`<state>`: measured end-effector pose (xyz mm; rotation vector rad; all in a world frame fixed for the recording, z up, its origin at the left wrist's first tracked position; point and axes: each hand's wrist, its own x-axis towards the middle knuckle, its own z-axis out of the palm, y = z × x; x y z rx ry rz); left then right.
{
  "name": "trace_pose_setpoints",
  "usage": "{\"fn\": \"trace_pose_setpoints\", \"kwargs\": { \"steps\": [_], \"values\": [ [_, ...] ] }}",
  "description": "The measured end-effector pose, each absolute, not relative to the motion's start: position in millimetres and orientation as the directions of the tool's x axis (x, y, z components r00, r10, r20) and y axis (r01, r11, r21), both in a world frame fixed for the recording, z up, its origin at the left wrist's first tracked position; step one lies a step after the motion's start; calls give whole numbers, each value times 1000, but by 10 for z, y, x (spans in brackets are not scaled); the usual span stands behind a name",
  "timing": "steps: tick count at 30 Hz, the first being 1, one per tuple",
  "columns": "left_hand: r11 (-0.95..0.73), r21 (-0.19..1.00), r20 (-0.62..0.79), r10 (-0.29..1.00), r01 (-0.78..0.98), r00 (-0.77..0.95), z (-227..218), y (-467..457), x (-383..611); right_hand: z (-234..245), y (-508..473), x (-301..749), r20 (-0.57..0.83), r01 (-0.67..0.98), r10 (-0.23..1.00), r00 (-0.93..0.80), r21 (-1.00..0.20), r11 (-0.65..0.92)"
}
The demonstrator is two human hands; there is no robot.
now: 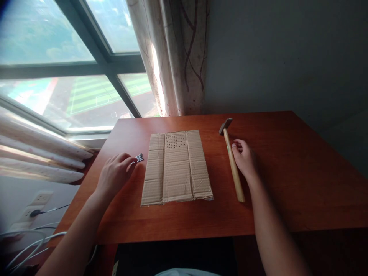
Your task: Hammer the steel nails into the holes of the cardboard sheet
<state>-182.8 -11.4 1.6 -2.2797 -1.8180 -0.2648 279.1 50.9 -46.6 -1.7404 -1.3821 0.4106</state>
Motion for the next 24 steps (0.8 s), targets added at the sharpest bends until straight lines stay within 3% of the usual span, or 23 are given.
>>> {"fn": "trace_pose_setpoints", "kwargs": {
  "steps": [11, 24],
  "values": [
    [-228, -108, 207, 947, 968, 247, 24, -91, -1783, -487, 521, 2793, 246, 622, 911, 330, -783, -14],
    [-205, -72, 244, 945, 976, 217, 39, -79, -1758, -473, 515, 2791, 238, 618, 912, 333, -786, -20]
  ]
}}
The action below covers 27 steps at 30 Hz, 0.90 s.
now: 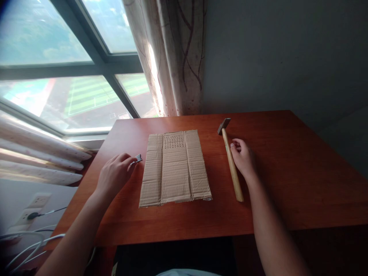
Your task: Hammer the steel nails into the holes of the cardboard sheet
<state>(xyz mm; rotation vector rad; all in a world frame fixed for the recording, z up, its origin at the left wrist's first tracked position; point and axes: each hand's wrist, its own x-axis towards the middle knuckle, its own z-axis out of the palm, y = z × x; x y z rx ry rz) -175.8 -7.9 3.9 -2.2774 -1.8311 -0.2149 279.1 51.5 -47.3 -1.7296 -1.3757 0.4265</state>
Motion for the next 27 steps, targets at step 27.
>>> {"fn": "trace_pose_setpoints", "kwargs": {
  "steps": [27],
  "values": [
    [-111, -51, 160, 980, 992, 118, 375, -192, -1593, -490, 525, 2812, 235, 618, 920, 314, -786, -10]
  ]
}}
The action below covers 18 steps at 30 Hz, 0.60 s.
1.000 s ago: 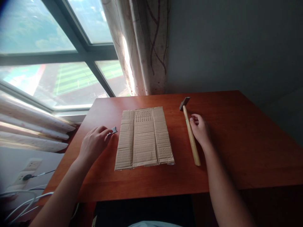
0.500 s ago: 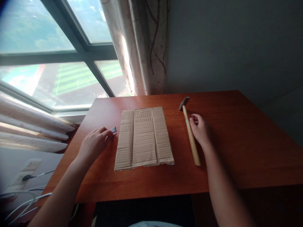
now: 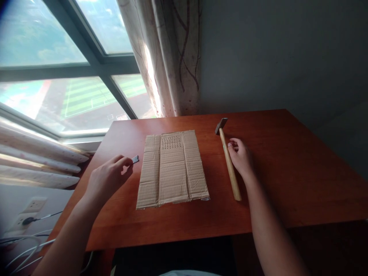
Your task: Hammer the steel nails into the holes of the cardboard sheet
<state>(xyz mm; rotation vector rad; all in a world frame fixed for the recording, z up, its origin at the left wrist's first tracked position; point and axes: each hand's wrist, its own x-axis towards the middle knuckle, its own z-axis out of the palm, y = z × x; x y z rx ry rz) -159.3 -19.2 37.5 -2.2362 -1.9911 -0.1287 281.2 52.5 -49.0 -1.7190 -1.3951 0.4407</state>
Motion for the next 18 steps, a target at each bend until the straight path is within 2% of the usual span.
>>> {"fn": "trace_pose_setpoints", "kwargs": {
  "steps": [2, 5, 7, 9, 13, 18],
  "values": [
    [-116, 104, 284, 955, 988, 82, 442, -204, -1598, -494, 526, 2813, 234, 618, 919, 318, -786, -14],
    [-200, 410, 431, 903, 890, 4, 576, -190, -1550, -498, 525, 2810, 234, 621, 918, 322, -783, -18],
    [-240, 601, 437, 898, 762, -62, 686, -158, -1447, -497, 522, 2806, 235, 622, 918, 321, -783, -17],
    [-262, 741, 390, 917, 619, -79, 798, -106, -1282, -494, 521, 2803, 236, 620, 918, 320, -784, -14],
    [-311, 876, 315, 948, 368, 51, 932, 74, -865, -485, 522, 2796, 235, 614, 919, 317, -789, -10],
    [-304, 897, 245, 946, 320, 211, 836, 378, -504, -474, 525, 2790, 236, 612, 918, 318, -791, -9]
  ]
}}
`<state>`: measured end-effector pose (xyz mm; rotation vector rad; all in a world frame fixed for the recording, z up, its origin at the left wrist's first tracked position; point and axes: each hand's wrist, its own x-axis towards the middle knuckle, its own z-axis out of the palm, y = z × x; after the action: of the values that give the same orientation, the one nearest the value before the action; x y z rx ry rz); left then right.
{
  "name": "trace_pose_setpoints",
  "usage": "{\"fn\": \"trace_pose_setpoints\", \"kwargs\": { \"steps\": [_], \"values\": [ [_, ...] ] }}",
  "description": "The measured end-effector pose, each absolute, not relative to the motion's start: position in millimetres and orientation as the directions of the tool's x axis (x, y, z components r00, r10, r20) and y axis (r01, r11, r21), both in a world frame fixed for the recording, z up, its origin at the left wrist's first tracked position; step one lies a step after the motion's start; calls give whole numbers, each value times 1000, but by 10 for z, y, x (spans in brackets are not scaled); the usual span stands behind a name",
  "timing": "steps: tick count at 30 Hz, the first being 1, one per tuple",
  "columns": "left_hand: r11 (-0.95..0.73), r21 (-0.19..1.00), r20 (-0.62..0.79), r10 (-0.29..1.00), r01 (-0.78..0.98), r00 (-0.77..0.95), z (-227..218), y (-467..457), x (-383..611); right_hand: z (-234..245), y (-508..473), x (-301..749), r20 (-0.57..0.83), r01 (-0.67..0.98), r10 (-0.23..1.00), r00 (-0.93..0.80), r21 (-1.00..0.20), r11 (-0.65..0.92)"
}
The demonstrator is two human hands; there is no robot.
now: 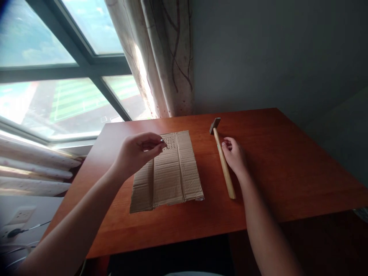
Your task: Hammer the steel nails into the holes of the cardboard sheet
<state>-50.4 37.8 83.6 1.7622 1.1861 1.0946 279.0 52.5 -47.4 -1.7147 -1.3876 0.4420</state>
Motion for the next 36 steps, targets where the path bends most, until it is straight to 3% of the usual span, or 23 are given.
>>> {"fn": "trace_pose_setpoints", "kwargs": {
  "steps": [9, 17, 36],
  "values": [
    [-322, 831, 210, 936, 453, 281, 742, 555, -377, -479, 536, 2791, 236, 613, 920, 312, -790, -5],
    [-384, 759, 262, 919, 525, 294, 719, 549, -369, -442, 521, 2779, 243, 621, 919, 309, -784, -2],
    [-403, 728, 271, 912, 555, 308, 721, 517, -364, -467, 532, 2793, 240, 623, 923, 300, -782, 1]
  ]
}}
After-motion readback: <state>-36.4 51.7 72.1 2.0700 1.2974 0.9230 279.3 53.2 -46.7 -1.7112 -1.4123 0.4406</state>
